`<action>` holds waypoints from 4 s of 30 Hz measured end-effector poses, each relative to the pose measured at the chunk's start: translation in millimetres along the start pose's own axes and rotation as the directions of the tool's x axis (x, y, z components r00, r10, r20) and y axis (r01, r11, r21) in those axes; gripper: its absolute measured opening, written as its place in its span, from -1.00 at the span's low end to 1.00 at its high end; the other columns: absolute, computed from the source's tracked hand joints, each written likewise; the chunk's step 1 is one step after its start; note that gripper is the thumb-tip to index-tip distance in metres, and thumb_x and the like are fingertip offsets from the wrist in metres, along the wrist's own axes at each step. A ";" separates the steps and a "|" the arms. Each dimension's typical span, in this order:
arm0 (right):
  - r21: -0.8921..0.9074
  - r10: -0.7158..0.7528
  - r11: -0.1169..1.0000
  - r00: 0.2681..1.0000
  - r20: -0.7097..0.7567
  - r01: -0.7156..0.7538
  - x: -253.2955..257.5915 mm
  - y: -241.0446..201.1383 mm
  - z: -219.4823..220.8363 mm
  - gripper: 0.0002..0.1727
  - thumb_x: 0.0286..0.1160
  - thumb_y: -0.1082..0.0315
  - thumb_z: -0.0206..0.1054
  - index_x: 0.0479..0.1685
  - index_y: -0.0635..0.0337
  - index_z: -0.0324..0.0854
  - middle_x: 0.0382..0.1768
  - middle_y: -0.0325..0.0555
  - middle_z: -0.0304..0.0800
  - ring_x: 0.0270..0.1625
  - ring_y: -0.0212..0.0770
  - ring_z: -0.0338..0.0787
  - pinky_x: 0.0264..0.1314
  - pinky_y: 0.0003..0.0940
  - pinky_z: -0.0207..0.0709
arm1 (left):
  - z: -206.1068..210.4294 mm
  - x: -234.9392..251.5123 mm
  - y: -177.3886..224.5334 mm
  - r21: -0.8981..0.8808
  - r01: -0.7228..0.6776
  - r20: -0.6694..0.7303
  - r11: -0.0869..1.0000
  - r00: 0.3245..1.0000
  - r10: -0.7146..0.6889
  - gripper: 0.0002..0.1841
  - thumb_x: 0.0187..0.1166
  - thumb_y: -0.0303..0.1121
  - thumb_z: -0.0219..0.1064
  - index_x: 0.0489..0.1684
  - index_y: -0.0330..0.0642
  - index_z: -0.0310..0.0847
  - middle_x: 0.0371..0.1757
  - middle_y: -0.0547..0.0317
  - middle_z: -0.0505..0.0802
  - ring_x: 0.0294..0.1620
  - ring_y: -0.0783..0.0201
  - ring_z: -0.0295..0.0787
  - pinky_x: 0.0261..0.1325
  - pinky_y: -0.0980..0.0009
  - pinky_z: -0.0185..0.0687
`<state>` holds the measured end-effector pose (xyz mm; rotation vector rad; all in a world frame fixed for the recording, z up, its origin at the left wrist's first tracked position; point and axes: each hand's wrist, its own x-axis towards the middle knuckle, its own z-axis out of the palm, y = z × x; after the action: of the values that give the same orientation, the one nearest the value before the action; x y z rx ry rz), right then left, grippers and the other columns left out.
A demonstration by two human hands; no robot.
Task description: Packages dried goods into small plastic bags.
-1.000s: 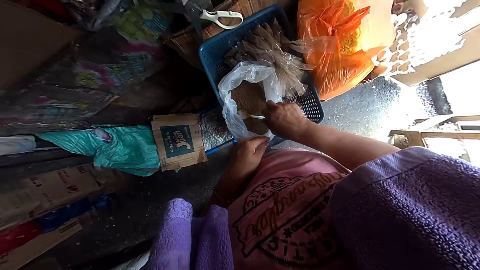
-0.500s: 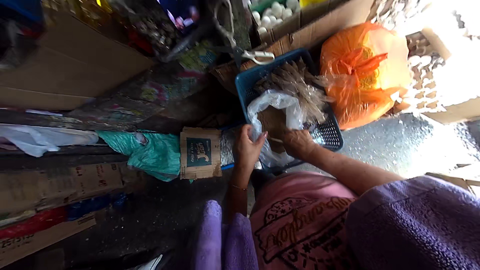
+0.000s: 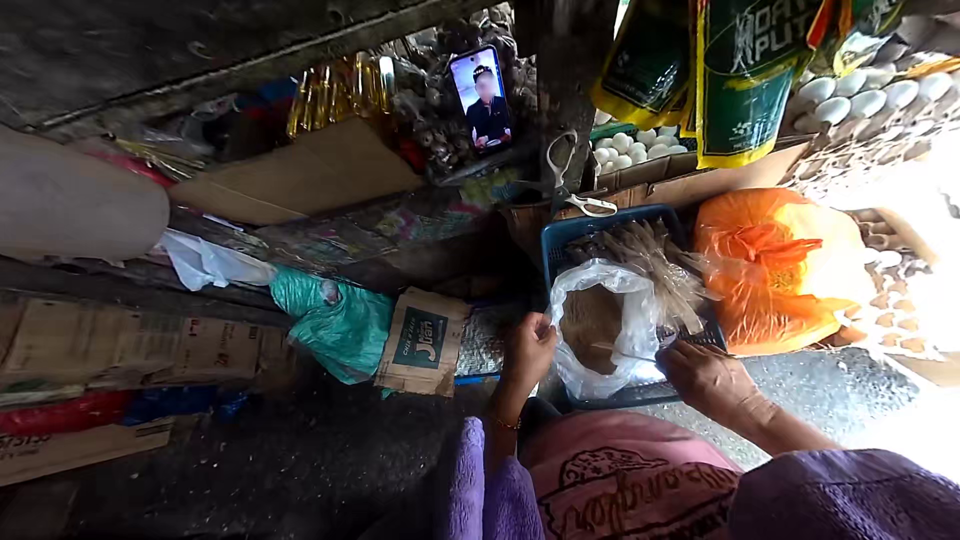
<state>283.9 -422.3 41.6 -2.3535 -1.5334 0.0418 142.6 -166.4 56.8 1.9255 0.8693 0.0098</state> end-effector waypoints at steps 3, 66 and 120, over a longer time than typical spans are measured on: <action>0.056 0.086 0.995 0.995 -0.050 -0.083 -4.3 -8.0 -8.4 -0.74 0.54 0.33 0.25 -0.33 0.34 0.76 -0.34 0.22 0.83 -0.30 0.26 0.89 -0.30 0.21 0.70 | -3.4 -0.2 -1.6 -0.025 -0.011 0.017 1.000 1.000 0.011 -0.71 0.66 -0.33 0.27 0.17 -0.35 0.67 -0.05 -0.05 0.86 -0.06 0.21 0.81 0.14 0.21 0.68; 0.115 -0.130 0.987 0.979 0.157 0.113 211.6 -46.7 -31.4 -0.67 0.69 0.31 0.27 0.32 0.21 0.71 0.25 0.26 0.76 0.25 0.34 0.78 0.20 0.40 0.60 | -50.6 -32.9 -16.5 -0.771 0.032 0.210 0.636 0.956 0.206 -0.85 0.58 -0.49 0.27 0.00 -0.07 0.57 -0.37 0.42 0.70 -0.53 0.61 0.48 -0.44 0.69 0.41; 0.839 0.103 0.542 0.995 0.002 -0.057 76.6 -70.0 -45.7 -0.64 0.73 0.24 0.21 -0.54 0.08 0.56 -0.67 -0.47 0.42 -0.58 -0.64 0.40 -0.48 -0.68 0.25 | 26.2 -53.4 40.4 -0.429 -0.533 -0.244 0.729 0.846 0.475 -0.71 0.78 -0.40 0.05 -0.44 -0.13 0.55 -0.58 0.55 0.50 -0.56 0.70 0.34 -0.41 0.68 0.31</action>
<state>263.5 -340.0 116.8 -1.5881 -1.0028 0.6087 135.1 -227.8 93.4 1.6272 0.3318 0.6253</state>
